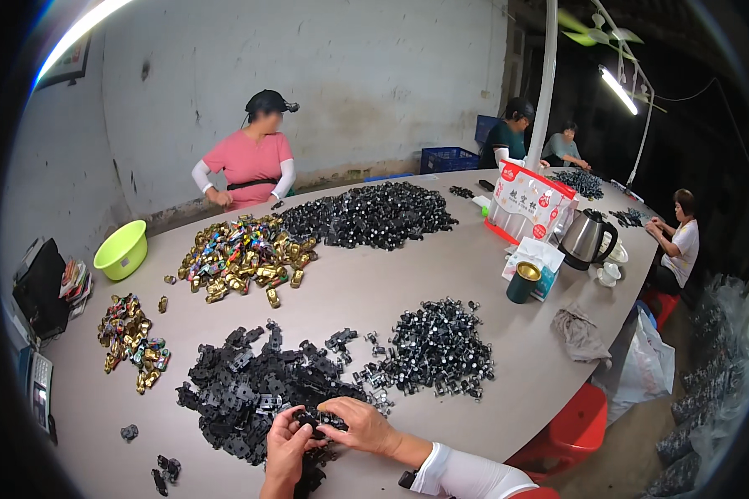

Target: The person sits at a table and assembles small black lock bodies by hand. They pick up a lock casing, insert a metal pin, and place the completed unit into a blue crate. The person also organizes piles of lock parts on the table.

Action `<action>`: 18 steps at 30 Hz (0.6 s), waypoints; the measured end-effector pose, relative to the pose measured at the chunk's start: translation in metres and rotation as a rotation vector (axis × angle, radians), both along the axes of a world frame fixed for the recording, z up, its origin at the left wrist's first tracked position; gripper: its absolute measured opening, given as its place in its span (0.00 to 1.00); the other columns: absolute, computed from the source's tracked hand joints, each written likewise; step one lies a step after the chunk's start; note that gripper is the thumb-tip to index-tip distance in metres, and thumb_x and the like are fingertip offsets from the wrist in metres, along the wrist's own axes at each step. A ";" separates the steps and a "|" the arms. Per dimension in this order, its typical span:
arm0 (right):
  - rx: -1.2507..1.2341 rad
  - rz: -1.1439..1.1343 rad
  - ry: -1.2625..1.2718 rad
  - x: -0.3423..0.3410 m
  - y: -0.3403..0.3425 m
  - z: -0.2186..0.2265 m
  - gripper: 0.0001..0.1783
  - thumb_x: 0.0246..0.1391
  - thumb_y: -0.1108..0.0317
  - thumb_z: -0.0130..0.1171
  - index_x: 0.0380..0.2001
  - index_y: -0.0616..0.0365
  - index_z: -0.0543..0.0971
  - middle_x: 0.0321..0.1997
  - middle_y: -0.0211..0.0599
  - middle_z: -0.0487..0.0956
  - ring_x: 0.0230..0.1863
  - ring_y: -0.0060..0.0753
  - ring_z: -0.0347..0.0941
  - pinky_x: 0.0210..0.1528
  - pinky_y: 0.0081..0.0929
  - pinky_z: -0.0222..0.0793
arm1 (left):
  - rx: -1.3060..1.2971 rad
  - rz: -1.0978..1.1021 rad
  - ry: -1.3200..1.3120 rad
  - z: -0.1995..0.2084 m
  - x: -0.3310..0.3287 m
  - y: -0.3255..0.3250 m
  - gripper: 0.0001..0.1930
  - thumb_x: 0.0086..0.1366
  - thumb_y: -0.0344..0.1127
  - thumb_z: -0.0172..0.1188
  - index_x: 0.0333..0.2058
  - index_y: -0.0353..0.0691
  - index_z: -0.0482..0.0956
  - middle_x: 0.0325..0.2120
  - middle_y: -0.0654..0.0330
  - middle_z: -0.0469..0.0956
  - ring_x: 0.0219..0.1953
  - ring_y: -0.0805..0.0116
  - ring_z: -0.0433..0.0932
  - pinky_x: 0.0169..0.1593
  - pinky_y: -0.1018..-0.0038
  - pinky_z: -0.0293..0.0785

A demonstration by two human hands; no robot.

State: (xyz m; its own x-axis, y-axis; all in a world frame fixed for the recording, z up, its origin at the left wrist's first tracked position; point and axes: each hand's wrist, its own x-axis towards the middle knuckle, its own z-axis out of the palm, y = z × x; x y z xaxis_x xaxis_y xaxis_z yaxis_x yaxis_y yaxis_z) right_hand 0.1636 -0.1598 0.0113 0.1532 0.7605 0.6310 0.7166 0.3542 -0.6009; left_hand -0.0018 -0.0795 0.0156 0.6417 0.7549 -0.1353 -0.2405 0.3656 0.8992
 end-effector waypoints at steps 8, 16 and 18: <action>0.026 -0.004 0.044 0.004 0.005 -0.002 0.17 0.47 0.68 0.68 0.40 0.63 0.78 0.41 0.46 0.80 0.43 0.48 0.78 0.47 0.36 0.75 | 0.002 -0.009 0.018 0.002 -0.005 0.001 0.24 0.67 0.24 0.51 0.61 0.33 0.61 0.44 0.55 0.74 0.42 0.68 0.78 0.41 0.71 0.83; -0.102 -0.050 0.108 -0.006 0.001 0.009 0.18 0.44 0.72 0.69 0.41 0.62 0.78 0.41 0.45 0.80 0.40 0.45 0.78 0.44 0.33 0.76 | -0.015 -0.036 -0.011 0.004 -0.012 0.002 0.24 0.67 0.25 0.52 0.61 0.39 0.62 0.45 0.58 0.74 0.43 0.66 0.80 0.41 0.70 0.84; -0.106 -0.002 0.050 -0.006 0.012 0.020 0.18 0.45 0.71 0.69 0.41 0.62 0.78 0.43 0.46 0.80 0.41 0.44 0.79 0.44 0.33 0.76 | -0.002 -0.057 -0.007 -0.002 -0.005 0.003 0.23 0.68 0.26 0.51 0.61 0.40 0.63 0.45 0.60 0.75 0.44 0.70 0.78 0.42 0.72 0.83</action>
